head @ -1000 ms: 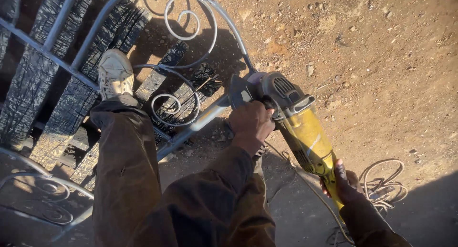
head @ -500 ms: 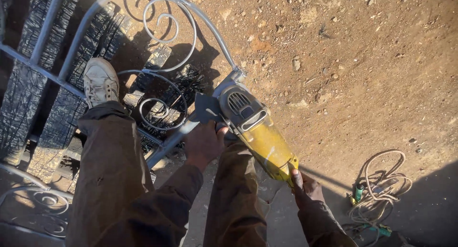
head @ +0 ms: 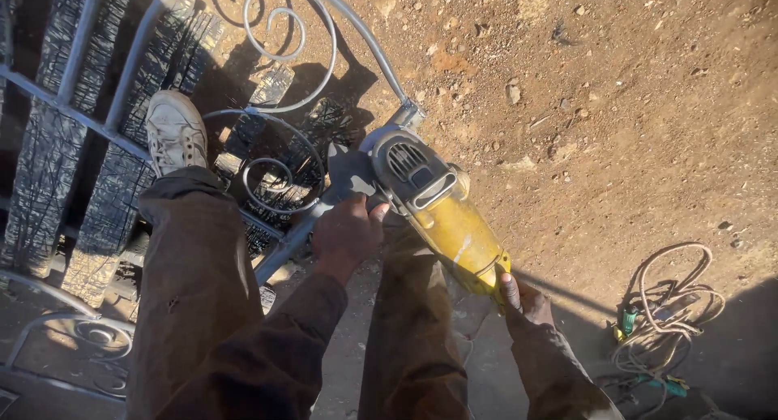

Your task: Using an angle grinder to smooth the metal joints and edges of a decorative gate

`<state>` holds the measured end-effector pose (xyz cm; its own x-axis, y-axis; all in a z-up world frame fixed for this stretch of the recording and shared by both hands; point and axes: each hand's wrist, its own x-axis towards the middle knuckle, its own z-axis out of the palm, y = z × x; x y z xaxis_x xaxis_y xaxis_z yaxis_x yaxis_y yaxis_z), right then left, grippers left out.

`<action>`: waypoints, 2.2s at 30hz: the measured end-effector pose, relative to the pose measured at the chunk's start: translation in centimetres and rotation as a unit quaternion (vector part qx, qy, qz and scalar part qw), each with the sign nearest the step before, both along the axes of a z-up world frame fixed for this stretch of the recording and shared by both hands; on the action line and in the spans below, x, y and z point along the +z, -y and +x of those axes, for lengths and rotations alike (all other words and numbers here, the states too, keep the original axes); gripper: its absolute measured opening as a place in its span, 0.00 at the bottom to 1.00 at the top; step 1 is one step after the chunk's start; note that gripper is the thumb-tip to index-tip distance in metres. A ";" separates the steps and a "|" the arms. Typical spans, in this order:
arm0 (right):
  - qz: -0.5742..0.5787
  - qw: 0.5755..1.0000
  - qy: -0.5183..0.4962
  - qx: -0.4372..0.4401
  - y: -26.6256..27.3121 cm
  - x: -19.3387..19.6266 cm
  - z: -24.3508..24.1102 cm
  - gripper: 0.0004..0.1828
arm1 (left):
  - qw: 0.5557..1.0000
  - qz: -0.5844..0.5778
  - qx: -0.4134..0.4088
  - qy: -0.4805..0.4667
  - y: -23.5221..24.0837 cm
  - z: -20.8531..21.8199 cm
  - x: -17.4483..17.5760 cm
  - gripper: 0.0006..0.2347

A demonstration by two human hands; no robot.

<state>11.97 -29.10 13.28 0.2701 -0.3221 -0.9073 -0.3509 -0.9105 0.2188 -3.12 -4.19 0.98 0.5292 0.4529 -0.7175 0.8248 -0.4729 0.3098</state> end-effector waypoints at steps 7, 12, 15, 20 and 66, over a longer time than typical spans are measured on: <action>0.115 0.982 0.079 -0.124 4.7 -7.5 -10.0 0.49 | 0.984 0.077 -0.149 0.068 -1.8 6.3 0.0 0.19; 0.105 0.986 0.037 -0.125 5.7 -6.4 -11.2 0.53 | 0.992 0.020 -0.123 -0.011 0.6 5.2 -0.7 0.16; 0.160 0.971 0.053 -0.170 9.7 -10.1 -12.8 0.45 | 0.985 -0.036 -0.123 -0.113 -0.6 5.5 2.1 0.19; 0.179 0.969 0.095 -0.144 7.2 -11.0 -12.7 0.46 | 0.985 -0.022 -0.142 -0.093 -1.1 5.5 1.7 0.20; 0.031 0.996 0.049 0.073 -2.3 1.5 -0.3 0.44 | 0.990 -0.091 -0.081 -0.070 -6.2 5.7 0.7 0.23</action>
